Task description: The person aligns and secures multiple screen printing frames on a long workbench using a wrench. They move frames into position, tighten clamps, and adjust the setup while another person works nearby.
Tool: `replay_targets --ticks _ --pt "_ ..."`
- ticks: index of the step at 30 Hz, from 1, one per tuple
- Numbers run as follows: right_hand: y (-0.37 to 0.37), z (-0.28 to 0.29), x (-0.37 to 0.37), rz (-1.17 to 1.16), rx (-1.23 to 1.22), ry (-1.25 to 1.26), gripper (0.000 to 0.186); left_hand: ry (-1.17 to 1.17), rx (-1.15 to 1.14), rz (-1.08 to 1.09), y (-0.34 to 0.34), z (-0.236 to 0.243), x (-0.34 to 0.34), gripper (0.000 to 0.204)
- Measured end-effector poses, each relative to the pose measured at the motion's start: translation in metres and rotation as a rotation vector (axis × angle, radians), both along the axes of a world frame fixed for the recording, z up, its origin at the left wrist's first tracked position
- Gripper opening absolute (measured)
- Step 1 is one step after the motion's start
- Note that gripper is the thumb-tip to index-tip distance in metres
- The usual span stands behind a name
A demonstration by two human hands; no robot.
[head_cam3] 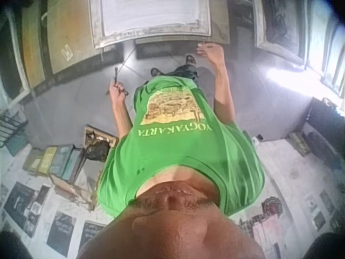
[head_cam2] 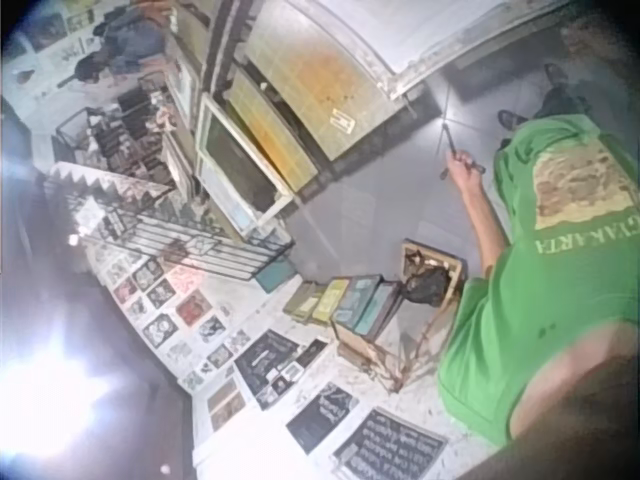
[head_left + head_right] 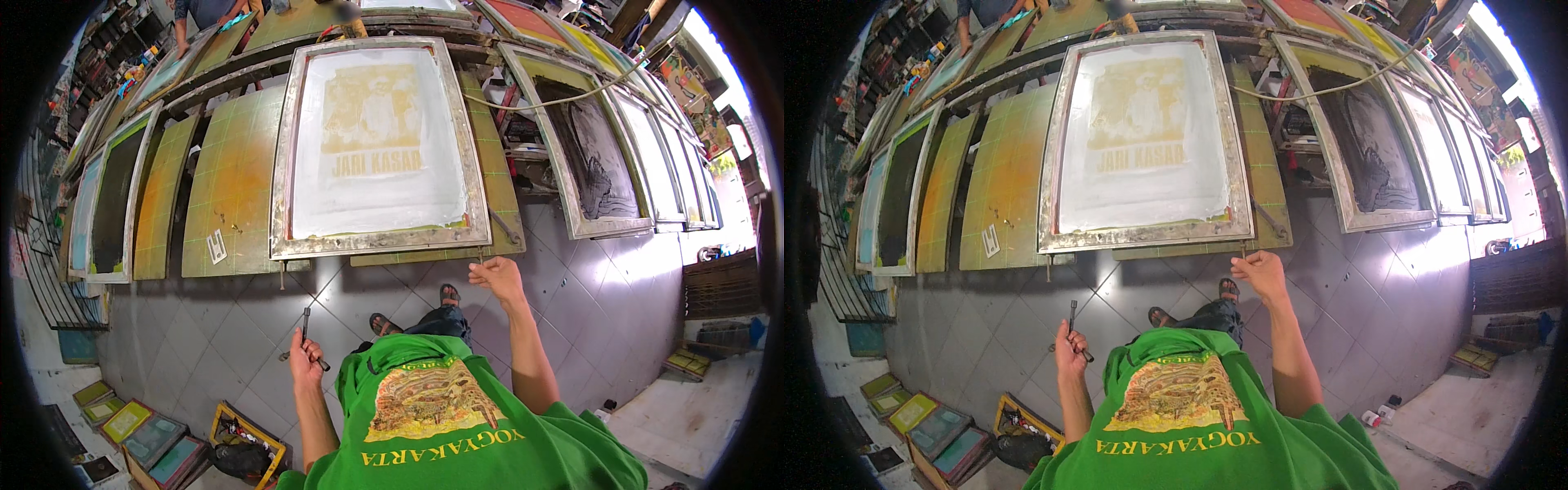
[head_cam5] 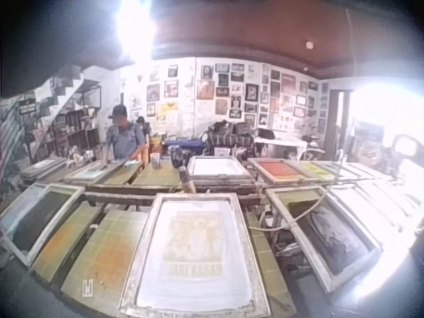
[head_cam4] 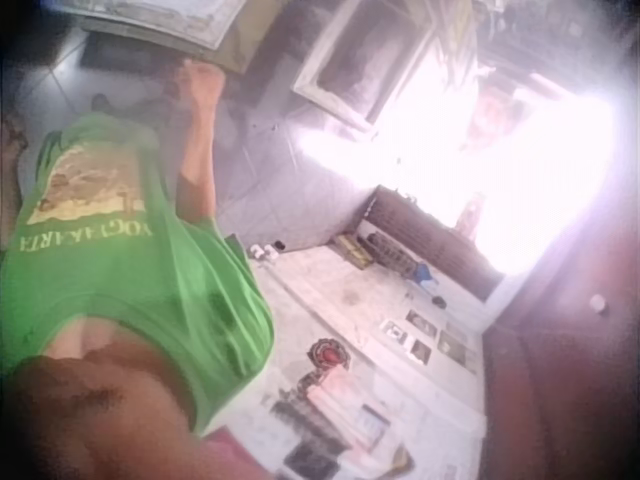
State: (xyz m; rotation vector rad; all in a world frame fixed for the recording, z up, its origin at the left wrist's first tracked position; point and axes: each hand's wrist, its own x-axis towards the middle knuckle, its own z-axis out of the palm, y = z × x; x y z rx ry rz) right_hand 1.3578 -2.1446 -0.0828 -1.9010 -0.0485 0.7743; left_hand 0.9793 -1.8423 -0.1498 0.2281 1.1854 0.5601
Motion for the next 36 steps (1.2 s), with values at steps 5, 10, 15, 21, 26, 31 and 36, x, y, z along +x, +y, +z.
replay_targets --ticks 5,10,15,21,26,31,36 --pt "0.028 0.040 -0.016 -0.078 -0.001 0.153 0.046 -0.077 -0.068 0.013 0.002 -0.020 -0.009 0.039" --pt "0.002 -0.005 -0.004 -0.038 0.132 0.065 0.044 -0.080 -0.062 0.018 -0.001 -0.023 -0.009 0.036" --pt "0.009 0.000 -0.004 -0.086 0.020 0.004 0.036 -0.059 -0.048 0.027 -0.005 -0.012 -0.002 0.034" --pt "0.013 0.025 -0.015 -0.118 0.099 0.154 0.031 -0.044 -0.045 0.026 -0.008 -0.020 -0.009 0.034" --pt "0.006 0.010 -0.008 -0.025 0.156 0.215 0.034 -0.060 -0.056 0.024 -0.017 -0.023 -0.010 0.033" --pt "0.034 0.003 -0.030 0.219 0.147 0.265 0.032 -0.066 -0.051 0.054 -0.019 -0.018 -0.012 0.035" --pt "0.112 -0.021 -0.096 0.854 0.027 0.078 0.034 -0.064 -0.087 0.095 -0.016 -0.029 -0.017 0.038"
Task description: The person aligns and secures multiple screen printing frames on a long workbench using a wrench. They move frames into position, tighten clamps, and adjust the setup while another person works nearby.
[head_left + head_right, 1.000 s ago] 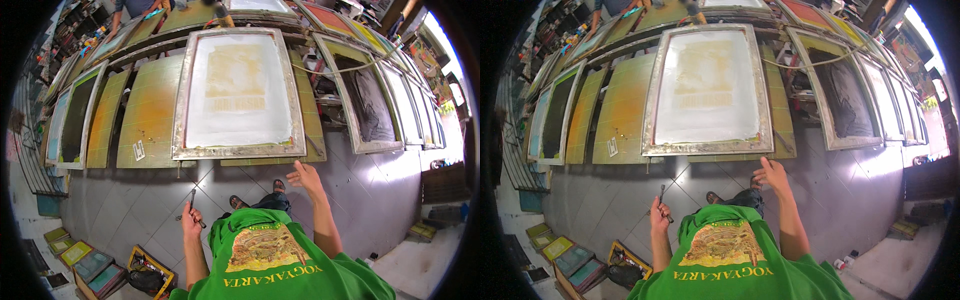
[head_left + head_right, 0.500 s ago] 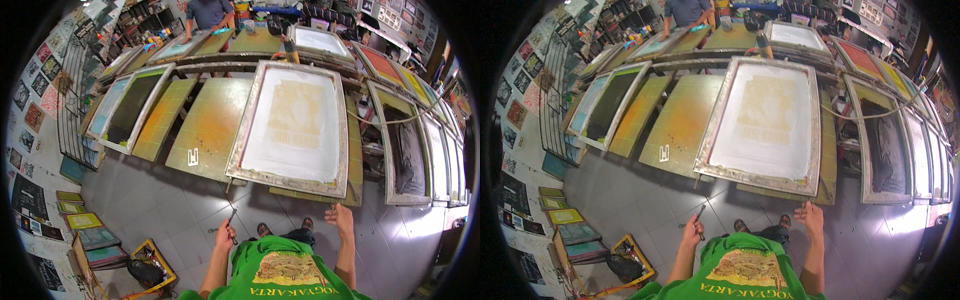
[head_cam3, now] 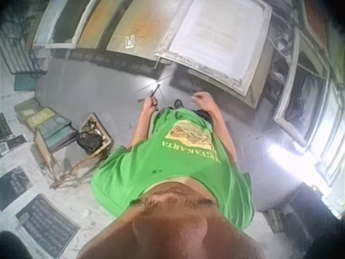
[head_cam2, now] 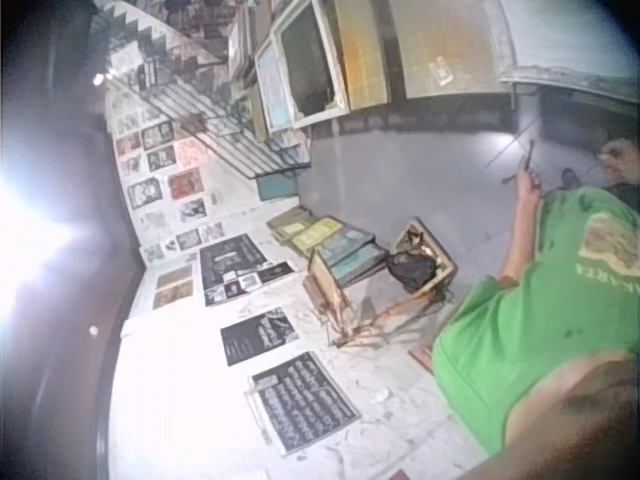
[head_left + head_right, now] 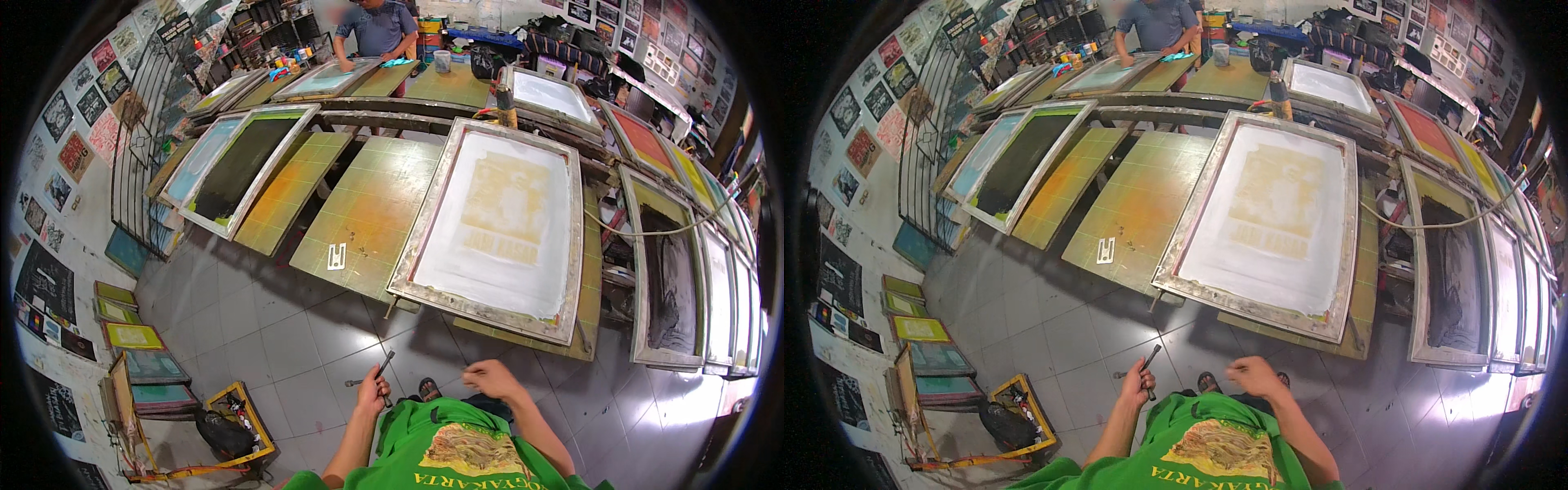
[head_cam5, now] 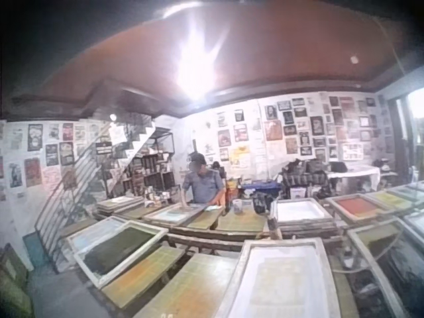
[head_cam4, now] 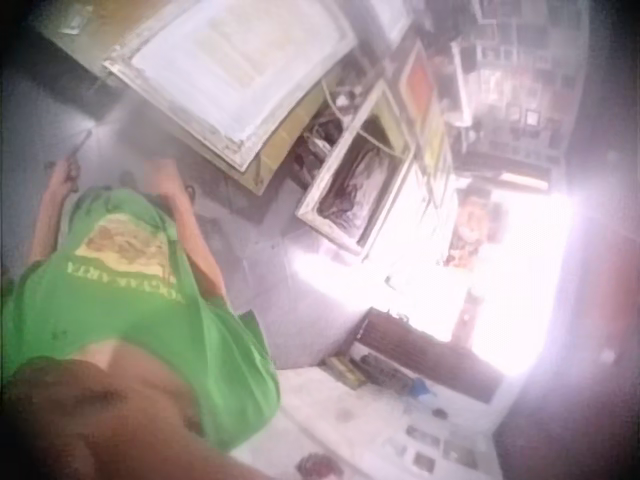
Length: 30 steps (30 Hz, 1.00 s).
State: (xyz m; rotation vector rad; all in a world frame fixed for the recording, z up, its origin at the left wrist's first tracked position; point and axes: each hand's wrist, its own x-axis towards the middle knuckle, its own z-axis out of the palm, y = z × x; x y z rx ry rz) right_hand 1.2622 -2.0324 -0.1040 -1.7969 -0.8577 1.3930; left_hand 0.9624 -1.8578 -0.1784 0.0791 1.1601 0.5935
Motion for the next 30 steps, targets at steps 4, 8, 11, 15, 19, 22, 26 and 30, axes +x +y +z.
replay_targets --ticks 4,8,11,15,19,22,26,30 --pt "0.118 0.034 -0.045 0.340 0.166 -0.260 0.032 0.021 -0.011 0.106 -0.006 -0.004 -0.029 0.039" --pt "0.234 0.064 -0.075 0.305 0.345 -0.518 0.024 0.022 0.037 0.239 -0.017 -0.005 -0.050 0.036" --pt "0.315 0.061 -0.088 0.270 0.311 -0.593 0.023 0.033 0.092 0.343 -0.033 0.007 -0.070 0.037" --pt "0.387 0.049 -0.096 0.095 0.269 -0.702 0.021 0.025 0.097 0.490 -0.065 0.010 -0.097 0.037" --pt "0.384 0.038 -0.082 0.041 0.378 -0.743 0.029 0.058 0.102 0.526 -0.083 0.016 -0.102 0.039" --pt "0.307 0.066 -0.096 0.136 0.530 -0.524 0.035 0.119 0.081 0.575 -0.105 -0.010 -0.117 0.039" --pt "0.159 0.087 -0.047 -0.024 0.542 -0.381 0.025 0.157 0.113 0.453 -0.081 -0.004 -0.087 0.039" --pt "0.028 0.078 0.049 -0.631 0.473 -0.918 0.017 0.167 0.212 0.161 -0.026 0.036 -0.031 0.034"
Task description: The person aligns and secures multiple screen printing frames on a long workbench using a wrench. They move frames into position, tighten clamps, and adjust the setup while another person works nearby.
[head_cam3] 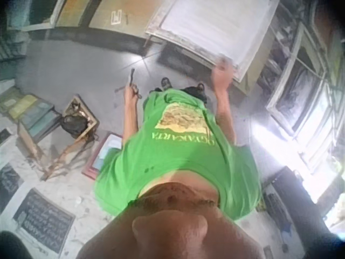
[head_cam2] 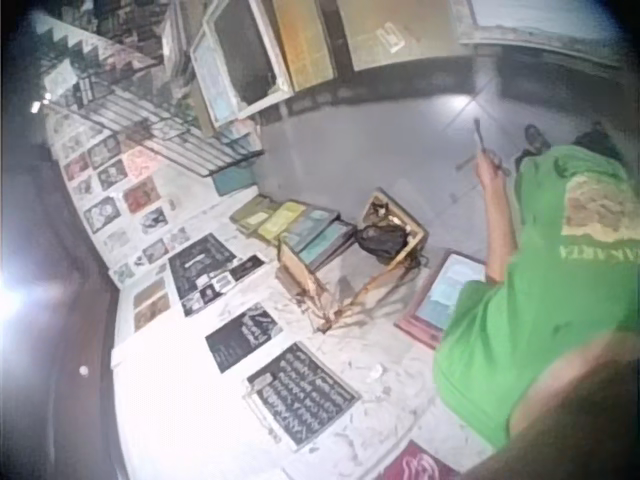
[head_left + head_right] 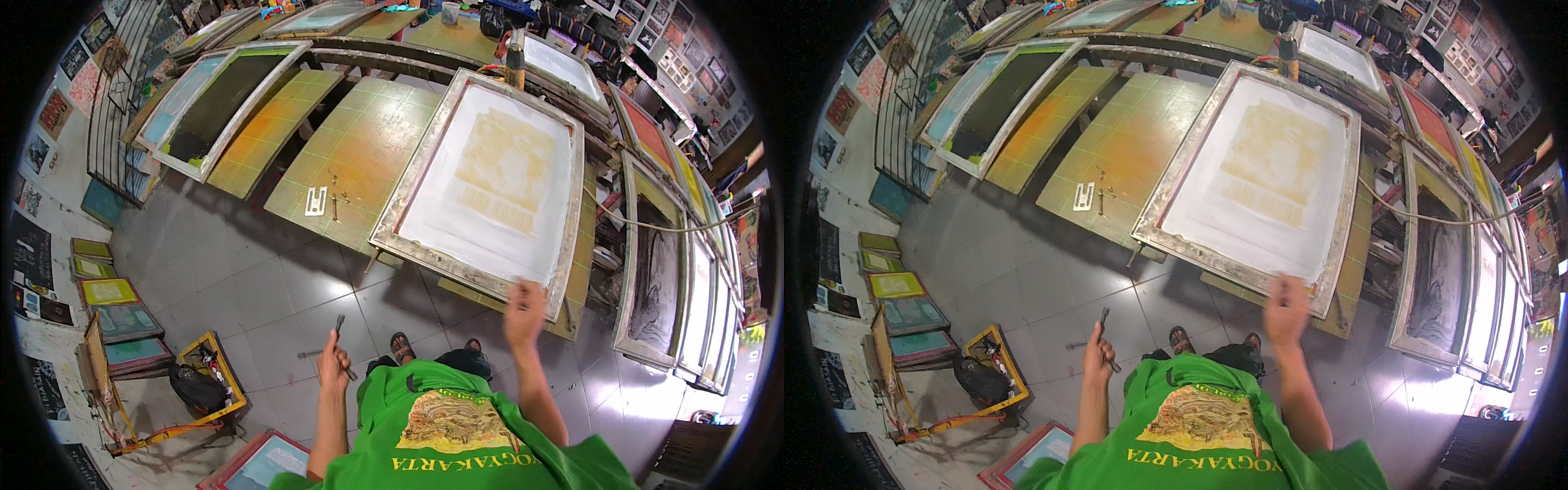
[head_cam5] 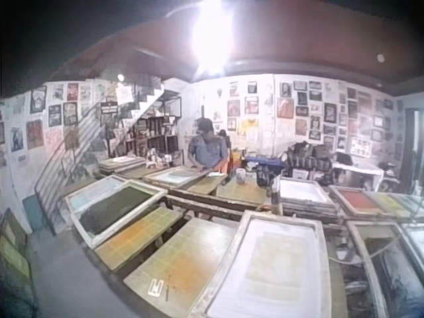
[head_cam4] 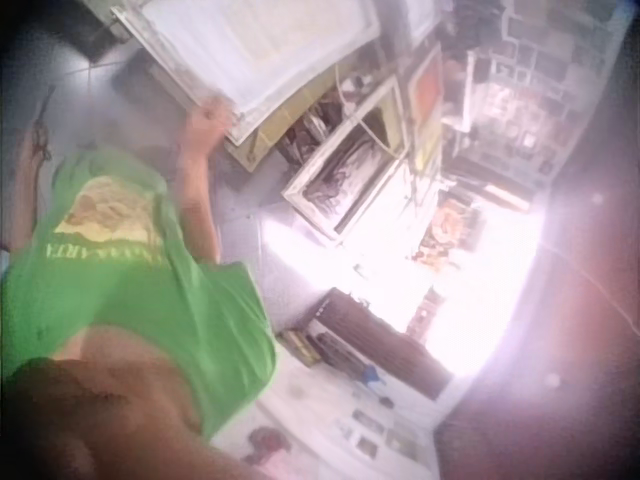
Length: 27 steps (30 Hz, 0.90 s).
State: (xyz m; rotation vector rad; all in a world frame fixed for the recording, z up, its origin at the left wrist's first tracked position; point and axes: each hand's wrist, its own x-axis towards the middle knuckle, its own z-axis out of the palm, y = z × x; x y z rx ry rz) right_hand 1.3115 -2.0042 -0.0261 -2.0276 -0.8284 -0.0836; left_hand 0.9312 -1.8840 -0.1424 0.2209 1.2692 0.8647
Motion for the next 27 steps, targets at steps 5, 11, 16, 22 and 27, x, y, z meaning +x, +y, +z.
replay_targets --ticks 5,11,16,22,27 --pt "-0.121 -0.009 0.103 -0.321 -0.517 -0.211 0.043 -0.052 0.052 -0.155 0.049 0.032 0.053 0.030" --pt "-0.133 -0.030 0.093 -0.344 -0.636 -0.174 0.046 -0.089 0.025 -0.145 0.063 0.031 0.081 0.030" --pt "-0.118 -0.034 0.086 -0.297 -0.576 -0.184 0.036 -0.086 0.051 -0.100 0.061 0.032 0.088 0.029" --pt "-0.123 -0.051 0.124 -0.280 -0.654 0.052 0.031 -0.096 0.113 -0.131 0.070 0.035 0.096 0.034" --pt "-0.145 -0.049 0.129 -0.285 -0.580 0.207 0.034 -0.056 0.094 -0.107 0.071 0.031 0.103 0.036"
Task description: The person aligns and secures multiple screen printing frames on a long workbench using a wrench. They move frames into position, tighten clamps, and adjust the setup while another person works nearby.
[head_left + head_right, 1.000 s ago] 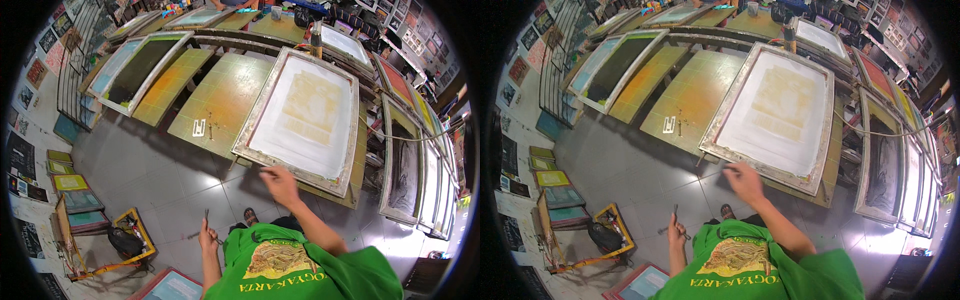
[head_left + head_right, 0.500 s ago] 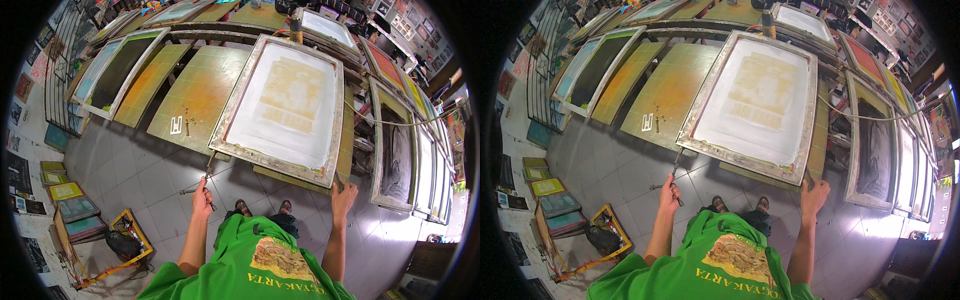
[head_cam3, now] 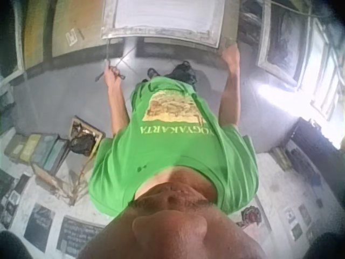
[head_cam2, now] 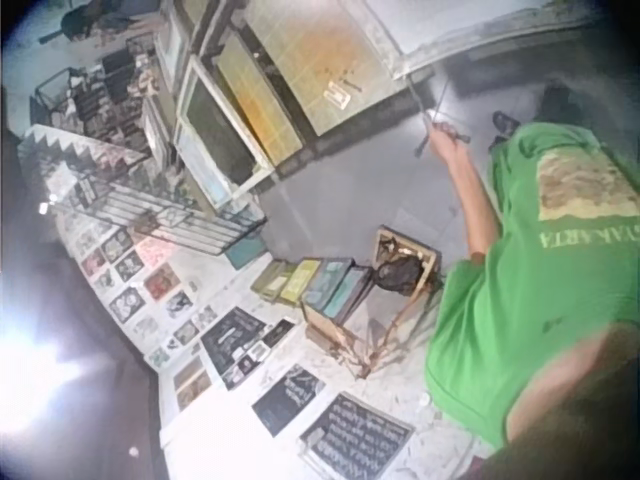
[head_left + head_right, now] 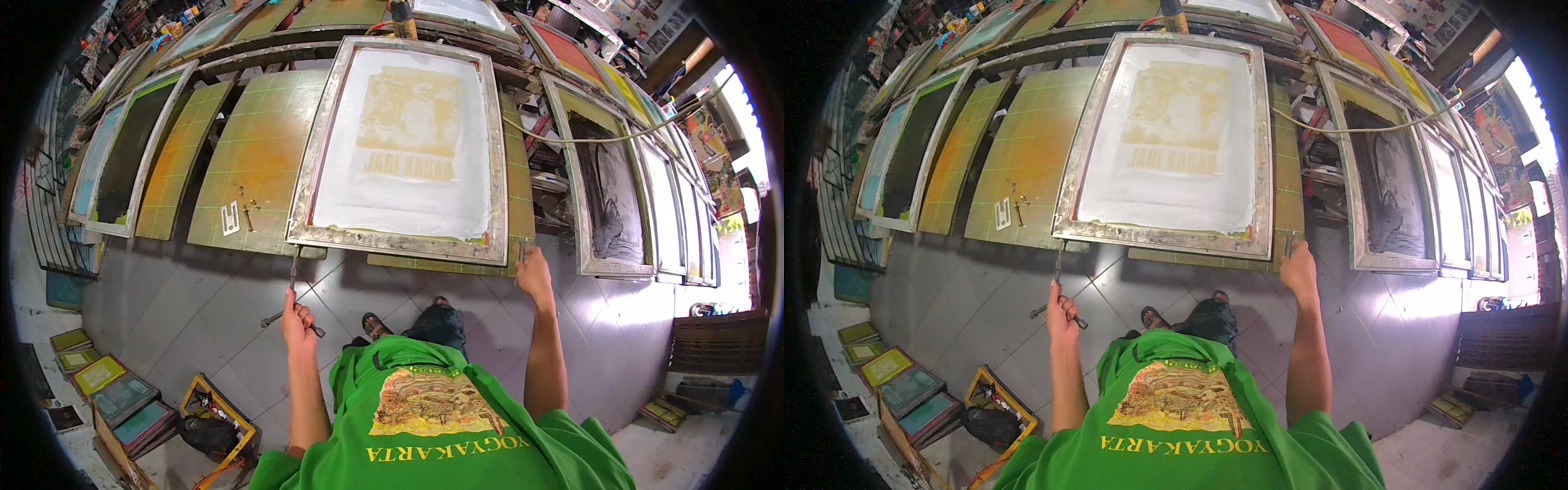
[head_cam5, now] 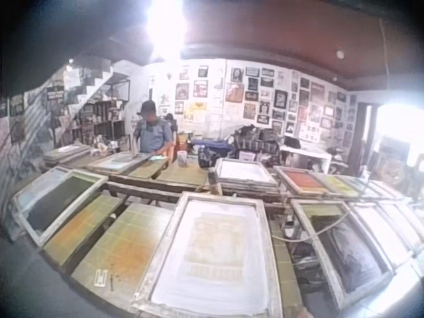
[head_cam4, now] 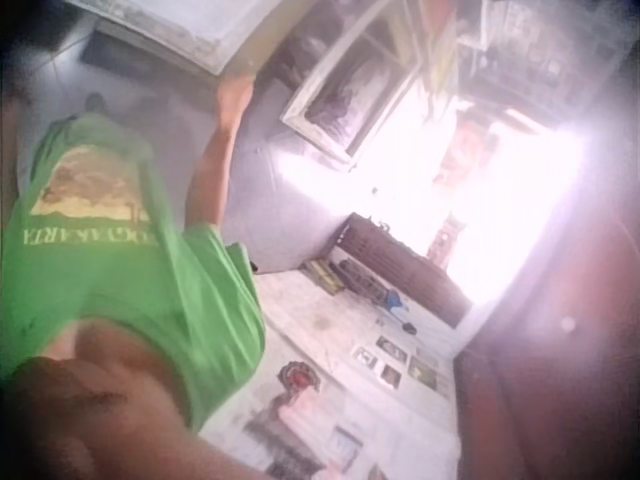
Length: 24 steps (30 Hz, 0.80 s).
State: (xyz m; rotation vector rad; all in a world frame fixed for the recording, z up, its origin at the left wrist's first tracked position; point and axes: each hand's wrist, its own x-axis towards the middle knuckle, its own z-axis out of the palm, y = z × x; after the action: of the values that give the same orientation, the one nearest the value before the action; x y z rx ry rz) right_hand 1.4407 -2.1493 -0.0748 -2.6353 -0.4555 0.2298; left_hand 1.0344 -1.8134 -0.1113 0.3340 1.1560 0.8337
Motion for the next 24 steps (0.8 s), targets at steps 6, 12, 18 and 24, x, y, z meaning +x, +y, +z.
replay_targets --ticks 6,12,18,24 --pt "-0.001 0.036 -0.029 0.073 0.451 0.297 0.025 0.040 0.026 -0.030 -0.001 -0.007 -0.002 0.037" --pt "0.103 0.106 -0.086 0.326 0.418 0.705 0.025 0.135 -0.014 -0.023 0.003 -0.002 -0.009 0.036" --pt "0.210 0.051 -0.158 1.008 0.088 -0.078 0.029 0.129 -0.042 -0.022 0.006 0.009 -0.007 0.035" --pt "0.291 0.047 -0.194 1.170 -0.004 -0.174 0.025 0.095 -0.086 0.029 0.005 0.009 -0.002 0.036"
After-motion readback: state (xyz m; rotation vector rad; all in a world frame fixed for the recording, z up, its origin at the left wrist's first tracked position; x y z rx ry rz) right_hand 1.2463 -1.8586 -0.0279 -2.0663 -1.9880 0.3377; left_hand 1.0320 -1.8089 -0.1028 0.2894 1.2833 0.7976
